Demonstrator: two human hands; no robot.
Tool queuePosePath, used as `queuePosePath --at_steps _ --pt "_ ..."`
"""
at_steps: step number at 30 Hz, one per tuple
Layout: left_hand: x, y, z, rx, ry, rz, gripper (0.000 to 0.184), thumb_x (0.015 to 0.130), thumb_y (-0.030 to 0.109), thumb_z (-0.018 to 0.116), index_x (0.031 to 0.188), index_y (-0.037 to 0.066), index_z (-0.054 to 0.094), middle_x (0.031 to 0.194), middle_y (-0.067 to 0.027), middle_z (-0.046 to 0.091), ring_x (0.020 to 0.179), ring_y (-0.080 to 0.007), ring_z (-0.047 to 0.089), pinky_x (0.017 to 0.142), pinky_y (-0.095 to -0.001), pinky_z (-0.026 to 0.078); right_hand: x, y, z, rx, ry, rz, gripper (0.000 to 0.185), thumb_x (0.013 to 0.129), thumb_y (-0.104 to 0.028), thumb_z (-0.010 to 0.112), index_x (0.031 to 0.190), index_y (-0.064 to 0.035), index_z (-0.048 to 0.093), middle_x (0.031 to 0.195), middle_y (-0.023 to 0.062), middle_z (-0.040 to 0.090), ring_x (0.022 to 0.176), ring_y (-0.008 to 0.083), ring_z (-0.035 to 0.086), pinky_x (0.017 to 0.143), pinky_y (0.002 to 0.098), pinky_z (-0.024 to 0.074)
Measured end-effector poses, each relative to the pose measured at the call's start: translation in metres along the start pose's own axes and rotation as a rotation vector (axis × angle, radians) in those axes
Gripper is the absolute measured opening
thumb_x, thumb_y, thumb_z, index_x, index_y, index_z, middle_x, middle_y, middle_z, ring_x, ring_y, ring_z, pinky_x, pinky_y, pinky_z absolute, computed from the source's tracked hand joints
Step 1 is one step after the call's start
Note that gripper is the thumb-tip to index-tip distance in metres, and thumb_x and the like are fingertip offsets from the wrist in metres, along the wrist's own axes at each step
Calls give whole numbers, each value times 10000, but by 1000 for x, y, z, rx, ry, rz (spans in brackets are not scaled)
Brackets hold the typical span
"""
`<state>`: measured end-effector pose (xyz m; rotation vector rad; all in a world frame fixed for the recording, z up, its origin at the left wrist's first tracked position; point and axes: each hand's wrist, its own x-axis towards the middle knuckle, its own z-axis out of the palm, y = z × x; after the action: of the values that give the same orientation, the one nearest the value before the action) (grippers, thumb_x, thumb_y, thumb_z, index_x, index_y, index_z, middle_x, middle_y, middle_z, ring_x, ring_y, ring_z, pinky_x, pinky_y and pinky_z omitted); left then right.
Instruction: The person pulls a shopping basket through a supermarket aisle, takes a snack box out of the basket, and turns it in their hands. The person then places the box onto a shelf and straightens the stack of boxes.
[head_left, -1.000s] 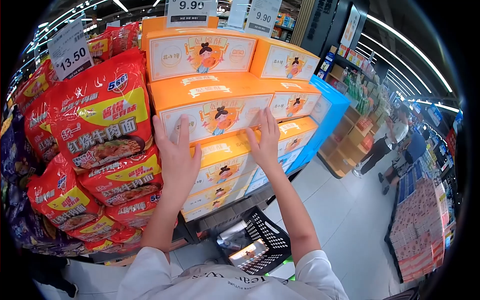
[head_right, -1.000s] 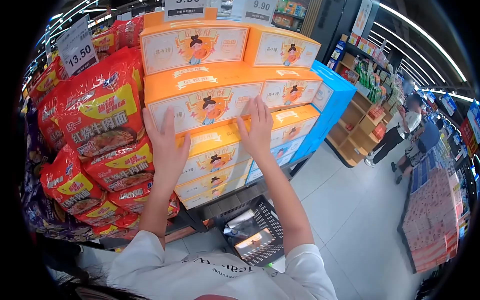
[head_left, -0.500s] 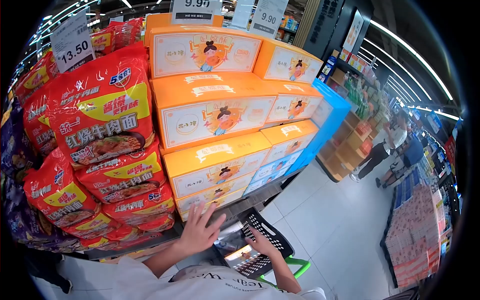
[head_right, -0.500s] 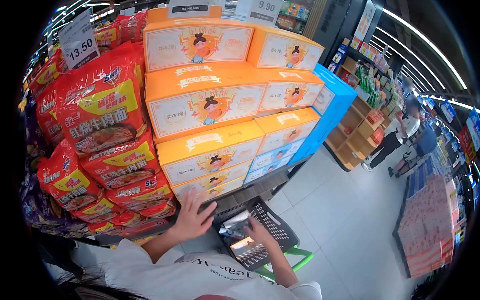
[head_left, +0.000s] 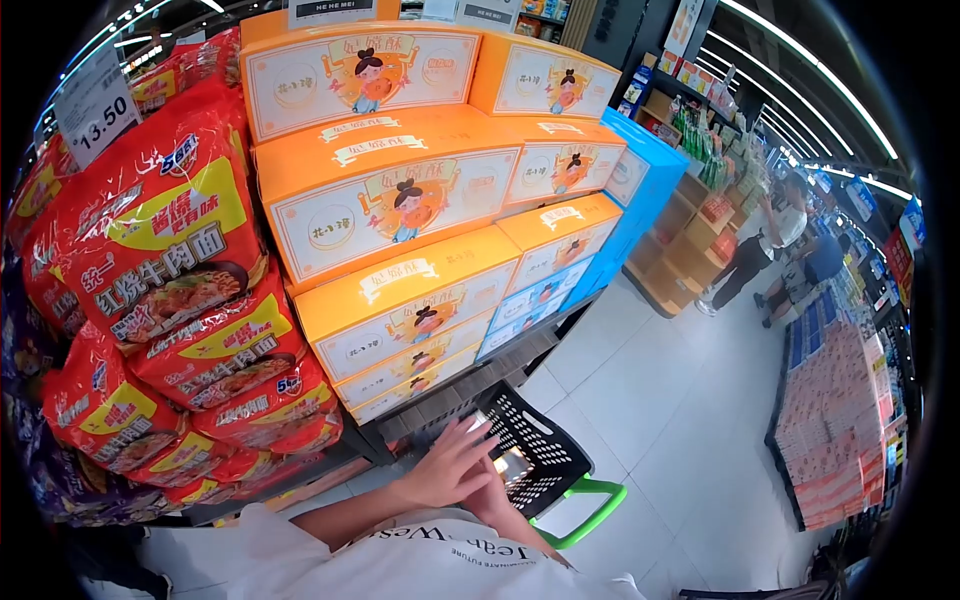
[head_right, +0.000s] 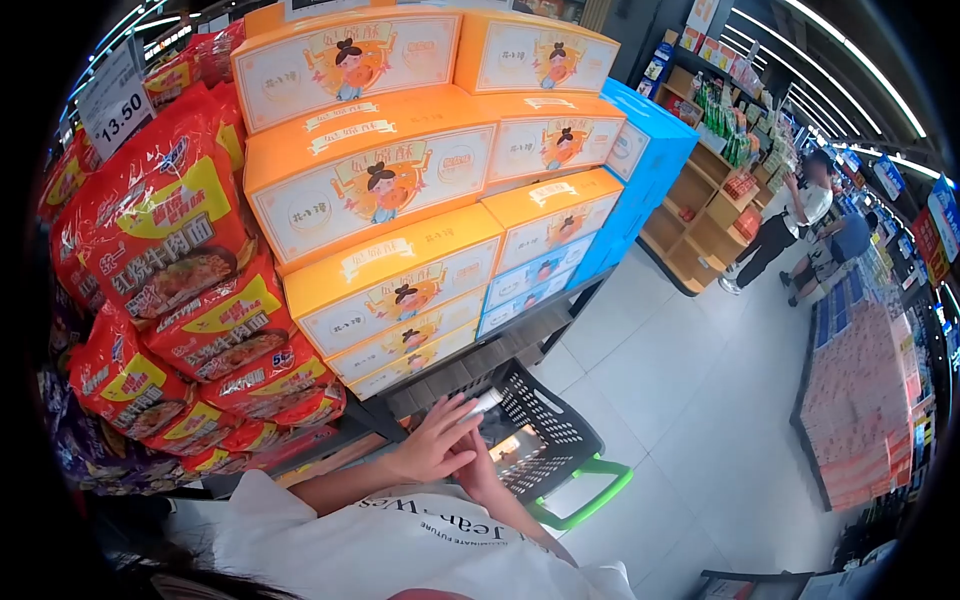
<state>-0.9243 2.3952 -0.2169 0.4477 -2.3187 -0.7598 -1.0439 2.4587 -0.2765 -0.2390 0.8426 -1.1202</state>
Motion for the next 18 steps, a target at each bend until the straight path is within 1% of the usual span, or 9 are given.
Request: queuePosePath --at_steps 3,4,7,10,11,12,14,17,18 --pt "3 -9 33 -29 -80 183 535 840 304 524 1316 94 403 1349 -173 380 1255 -385 328 1033 -548 207 -1 6 1 361 -487 -134 664 900 -563 279 1380 -106 276 1379 110 337 1263 257 349 1038 393 293" --pt "2 -12 45 -30 -130 246 532 837 300 521 1314 93 405 1339 -173 394 1249 -379 339 1032 -545 211 -2 9 -3 359 -344 -163 645 903 -554 287 1371 -110 291 1371 118 348 1260 279 346 1041 421 279" --pt "-2 -17 60 -159 -98 42 521 817 299 483 1288 78 446 1309 -149 444 1250 -348 361 1044 -519 211 -6 2 -15 432 -93 -194 617 906 -539 307 1358 -120 314 1354 128 372 1247 308 351 1041 470 259" --pt "-8 -34 68 -116 51 -55 487 852 270 493 1295 74 434 1264 -190 468 1164 -330 442 972 -449 332 -35 -28 -20 686 -171 -94 643 897 -549 318 1375 -119 291 1356 109 378 1223 261 383 1019 443 284" --pt "-21 -50 80 -321 37 -325 496 878 304 472 1309 65 415 1290 -148 461 1184 -280 429 989 -408 312 -53 -44 1 390 14 -241 648 900 -539 324 1383 -109 272 1372 116 362 1240 265 366 1026 436 274" --pt "-36 -68 92 -522 21 -593 508 904 338 450 1323 56 395 1316 -105 455 1204 -231 417 1005 -367 293 -70 -61 23 255 40 -432 658 908 -523 309 1396 -87 238 1405 124 320 1265 276 340 1045 431 252" --pt "-61 -99 91 -629 -61 -753 570 908 463 377 1326 77 401 1323 -74 451 1178 -207 418 990 -356 300 -92 -78 35 144 -55 -781 657 915 -497 300 1409 -75 204 1436 145 263 1300 317 289 1071 445 205" --pt "-67 -99 89 -864 -73 -1122 680 883 608 259 1324 115 416 1308 -47 468 1123 -195 441 970 -336 307 -95 -82 37 -319 174 -1391 631 926 -483 236 1392 -59 251 1421 157 294 1291 328 306 1082 477 191" --pt "-67 -96 88 -956 -54 -1270 719 870 650 218 1322 129 422 1298 -41 477 1101 -196 453 964 -328 310 -91 -72 29 -502 213 -1385 625 924 -466 256 1387 -46 252 1426 165 278 1299 345 285 1082 470 183"
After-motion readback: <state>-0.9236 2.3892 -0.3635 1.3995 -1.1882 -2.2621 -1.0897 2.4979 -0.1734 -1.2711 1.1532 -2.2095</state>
